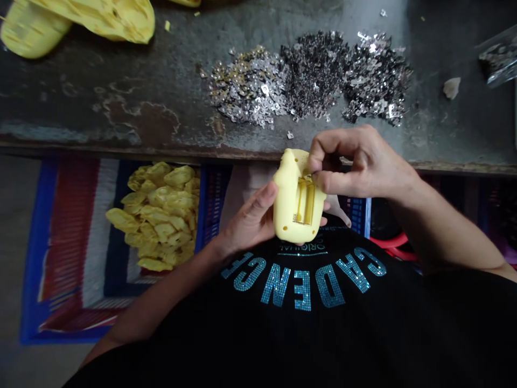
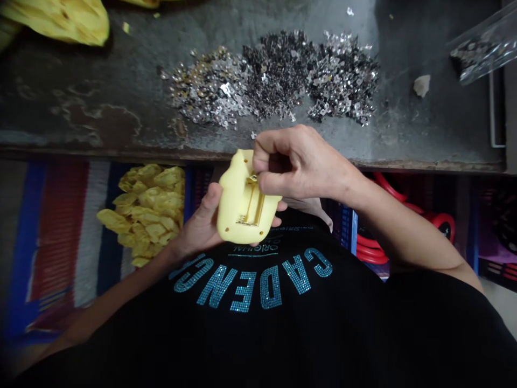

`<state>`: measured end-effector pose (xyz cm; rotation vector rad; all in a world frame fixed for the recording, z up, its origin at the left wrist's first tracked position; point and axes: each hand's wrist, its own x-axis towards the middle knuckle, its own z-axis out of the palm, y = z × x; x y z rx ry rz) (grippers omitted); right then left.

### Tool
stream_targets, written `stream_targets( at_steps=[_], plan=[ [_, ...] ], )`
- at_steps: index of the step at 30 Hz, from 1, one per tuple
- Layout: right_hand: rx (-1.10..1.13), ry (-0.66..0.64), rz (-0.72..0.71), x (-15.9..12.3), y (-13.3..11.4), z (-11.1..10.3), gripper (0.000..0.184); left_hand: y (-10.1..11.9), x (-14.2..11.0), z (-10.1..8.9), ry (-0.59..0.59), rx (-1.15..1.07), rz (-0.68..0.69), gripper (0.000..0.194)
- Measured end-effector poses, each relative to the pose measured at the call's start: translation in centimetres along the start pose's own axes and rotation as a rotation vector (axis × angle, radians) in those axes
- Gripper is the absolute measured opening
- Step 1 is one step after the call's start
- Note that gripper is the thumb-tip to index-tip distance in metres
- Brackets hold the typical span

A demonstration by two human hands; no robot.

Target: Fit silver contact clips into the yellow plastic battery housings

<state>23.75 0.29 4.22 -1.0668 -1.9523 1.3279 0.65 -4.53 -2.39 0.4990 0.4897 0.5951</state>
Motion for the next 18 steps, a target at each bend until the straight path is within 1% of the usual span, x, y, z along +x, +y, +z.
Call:
stream_targets(
  at_steps=[2, 6, 9, 11, 15, 18],
  plan=[
    [0.011, 0.02, -0.025, 0.0, 0.1, 0.4, 0.01, 0.0, 0.0, -0.1, 0.01, -0.007, 0.005, 0.062],
    [-0.076, 0.15, -0.111, -0.4, 0.9, 1.5, 0.007, -0.3, 0.2, -0.2, 0.029, -0.006, -0.012, 0.069],
    [-0.18, 0.209, -0.197, -0.8, 1.4, 2.0, 0.006, -0.5, 0.2, -0.1, 0.072, 0.014, 0.043, 0.07],
    [-0.202, 0.229, -0.232, -1.0, 1.6, 2.2, 0.006, -0.5, 0.2, 0.1, 0.079, 0.023, 0.052, 0.067],
    [-0.14, 0.299, -0.207, -1.3, 1.8, 2.9, 0.009, -0.3, 0.1, 0.6, 0.081, 0.001, 0.054, 0.063],
    [-0.054, 0.376, -0.216, -1.3, 2.3, 3.8, 0.012, -0.3, 0.1, 0.7, 0.091, -0.012, 0.055, 0.067]
  ],
)
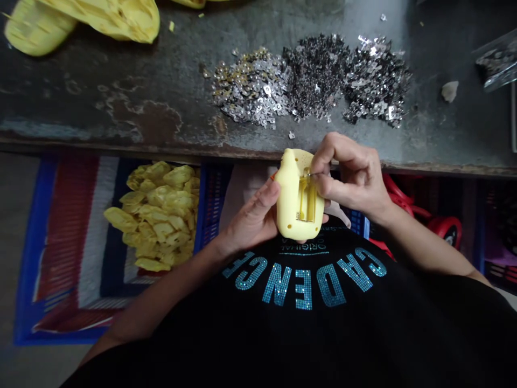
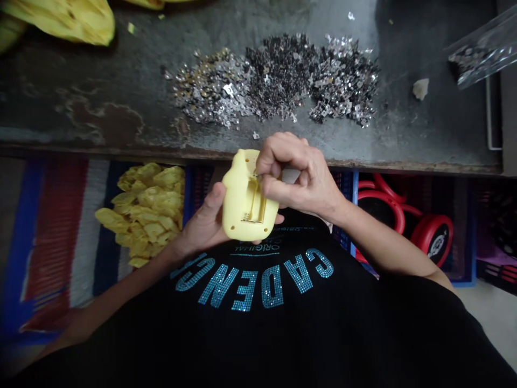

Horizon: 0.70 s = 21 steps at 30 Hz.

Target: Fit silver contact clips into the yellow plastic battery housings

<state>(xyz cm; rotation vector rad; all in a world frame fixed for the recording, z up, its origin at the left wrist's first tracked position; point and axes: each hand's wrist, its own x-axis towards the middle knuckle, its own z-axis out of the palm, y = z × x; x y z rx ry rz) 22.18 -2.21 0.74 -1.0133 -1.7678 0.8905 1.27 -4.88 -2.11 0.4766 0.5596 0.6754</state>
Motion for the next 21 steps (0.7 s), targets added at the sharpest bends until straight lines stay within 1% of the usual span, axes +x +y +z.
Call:
stream_targets(
  at_steps=[2, 4, 7, 12, 21],
  plan=[
    [-0.01, 0.035, -0.019, -0.2, 0.2, 0.5, 0.013, -0.1, 0.0, -0.1, 0.005, -0.005, -0.002, 0.071],
    [-0.07, 0.049, -0.03, -0.4, 0.2, 0.8, 0.013, -0.2, 0.0, -0.3, 0.008, -0.012, 0.001, 0.074],
    [-0.166, 0.058, -0.028, -0.6, 0.0, 0.8, 0.011, -0.3, 0.1, -0.4, -0.002, -0.017, -0.001, 0.075],
    [-0.261, 0.004, -0.038, -0.8, -0.4, -0.1, 0.012, -0.1, 0.1, -0.3, -0.021, -0.028, -0.004, 0.074],
    [-0.292, -0.051, -0.061, -0.6, -0.8, -1.3, 0.013, 0.3, 0.1, -0.3, -0.044, -0.017, -0.006, 0.067]
  ],
)
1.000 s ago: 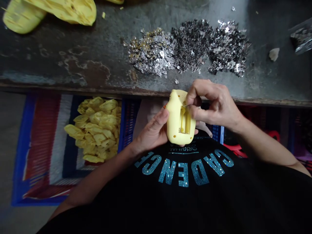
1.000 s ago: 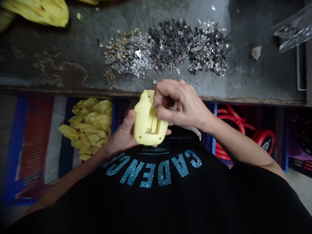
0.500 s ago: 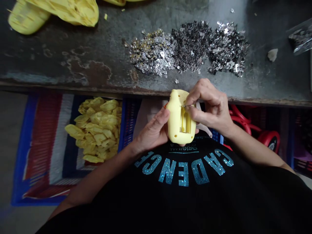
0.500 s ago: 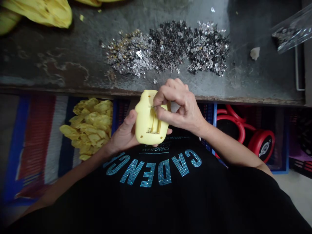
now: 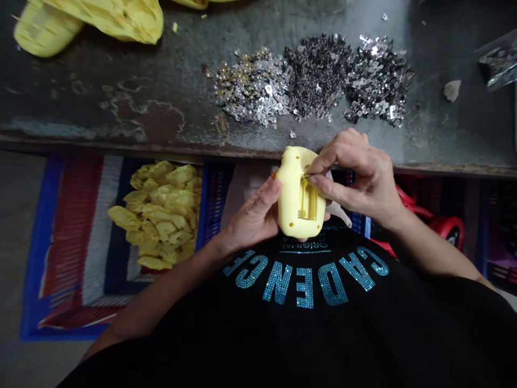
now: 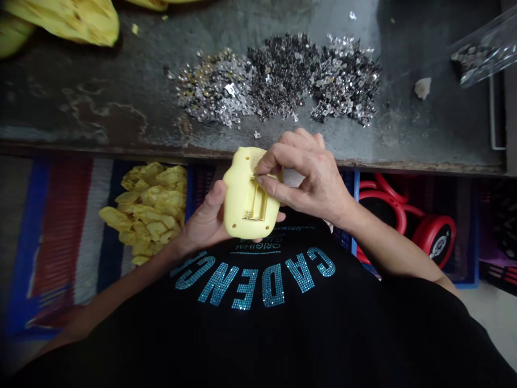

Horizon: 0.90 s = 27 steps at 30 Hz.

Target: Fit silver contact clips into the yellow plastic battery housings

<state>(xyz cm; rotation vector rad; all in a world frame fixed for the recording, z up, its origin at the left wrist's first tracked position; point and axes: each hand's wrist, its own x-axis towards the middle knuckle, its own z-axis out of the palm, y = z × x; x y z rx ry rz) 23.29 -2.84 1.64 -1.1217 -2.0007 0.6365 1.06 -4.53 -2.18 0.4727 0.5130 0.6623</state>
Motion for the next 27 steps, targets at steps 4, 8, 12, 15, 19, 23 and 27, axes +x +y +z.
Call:
stream_targets(
  at_steps=[4, 8, 12, 15, 19, 23, 27],
  plan=[
    [-0.041, -0.057, -0.02, 0.4, -0.2, -0.4, 0.016, -0.4, 0.0, 0.2, 0.029, -0.023, -0.006, 0.077],
    [-0.077, -0.102, -0.002, 0.7, -0.1, -0.3, 0.021, -0.6, -0.1, 0.2, 0.117, -0.077, -0.016, 0.085],
    [-0.031, -0.046, -0.009, 0.6, 0.3, 0.2, 0.025, 0.0, -0.3, -0.2, 0.021, -0.03, -0.113, 0.086],
    [0.029, -0.007, 0.0, 0.4, 0.5, 0.4, 0.027, 0.4, -0.5, -0.5, -0.052, -0.006, -0.144, 0.084],
    [0.058, -0.001, 0.038, 0.3, 0.4, 0.2, 0.025, 0.2, -0.4, -0.3, -0.016, 0.01, -0.151, 0.094],
    [0.075, -0.01, 0.033, 0.4, 0.1, 0.0, 0.024, -0.2, -0.2, 0.2, 0.083, 0.003, -0.097, 0.092],
    [0.096, -0.012, 0.023, 0.5, -0.1, -0.1, 0.023, -0.3, -0.2, 0.5, 0.094, -0.009, -0.068, 0.091]
  ],
)
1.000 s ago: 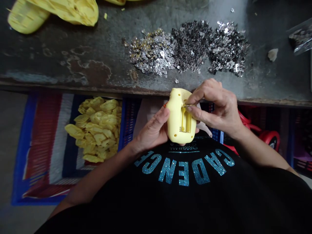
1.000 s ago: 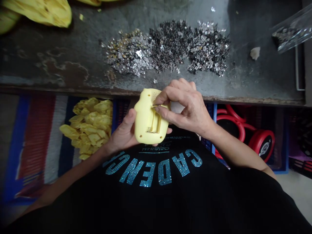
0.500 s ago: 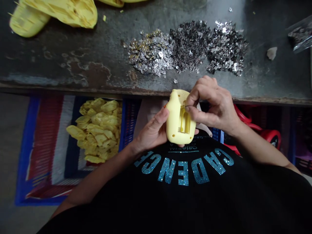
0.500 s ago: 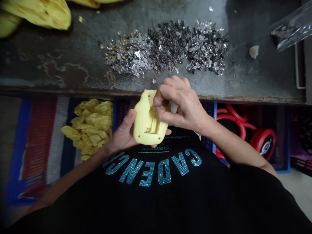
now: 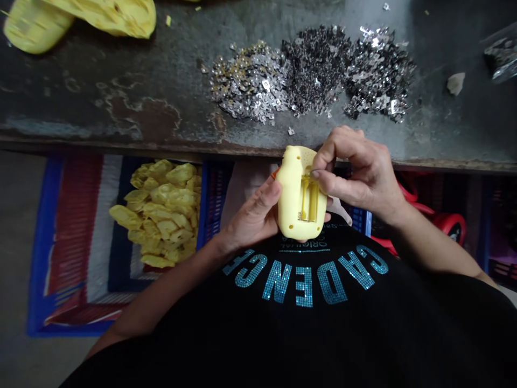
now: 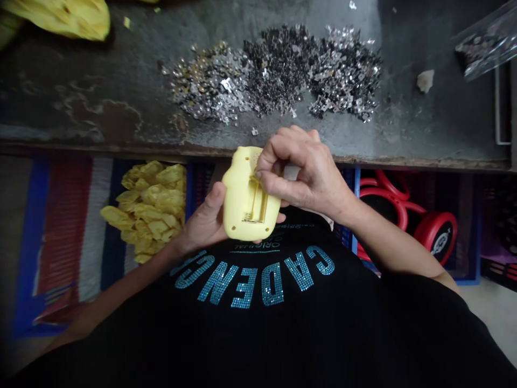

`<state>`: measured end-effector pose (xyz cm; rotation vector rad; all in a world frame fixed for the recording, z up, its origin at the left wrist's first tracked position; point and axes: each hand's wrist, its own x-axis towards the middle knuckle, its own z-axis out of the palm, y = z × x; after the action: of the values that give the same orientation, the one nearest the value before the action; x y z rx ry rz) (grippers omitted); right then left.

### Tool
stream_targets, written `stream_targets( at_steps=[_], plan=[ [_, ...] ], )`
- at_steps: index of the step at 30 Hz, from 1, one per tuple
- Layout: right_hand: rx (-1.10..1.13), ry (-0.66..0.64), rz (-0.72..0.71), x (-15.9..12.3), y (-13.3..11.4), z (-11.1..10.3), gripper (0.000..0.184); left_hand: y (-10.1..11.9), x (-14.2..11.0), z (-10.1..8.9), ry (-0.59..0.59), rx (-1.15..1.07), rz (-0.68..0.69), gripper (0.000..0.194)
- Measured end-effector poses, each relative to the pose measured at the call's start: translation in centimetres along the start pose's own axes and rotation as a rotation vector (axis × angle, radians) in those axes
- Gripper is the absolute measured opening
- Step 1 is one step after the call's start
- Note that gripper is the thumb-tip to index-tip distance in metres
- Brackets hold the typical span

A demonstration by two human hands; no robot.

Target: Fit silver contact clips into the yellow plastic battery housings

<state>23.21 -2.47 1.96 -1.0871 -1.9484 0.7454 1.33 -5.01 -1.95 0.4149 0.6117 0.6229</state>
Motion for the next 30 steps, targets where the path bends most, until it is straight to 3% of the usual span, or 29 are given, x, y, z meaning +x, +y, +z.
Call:
stream_targets(
  at_steps=[10, 23, 30],
  plan=[
    [-0.004, -0.026, 0.009, 0.3, -0.1, -0.2, 0.024, -0.2, 0.0, 0.0, 0.001, 0.0, 0.022, 0.091],
    [-0.229, -0.067, 0.01, -0.2, -0.8, -0.1, 0.018, -0.7, 0.0, -1.1, 0.038, -0.016, 0.044, 0.084],
    [-0.262, -0.051, -0.056, -0.2, -1.0, -0.5, 0.019, 0.3, -0.5, -0.6, 0.017, 0.031, -0.029, 0.097]
  ],
)
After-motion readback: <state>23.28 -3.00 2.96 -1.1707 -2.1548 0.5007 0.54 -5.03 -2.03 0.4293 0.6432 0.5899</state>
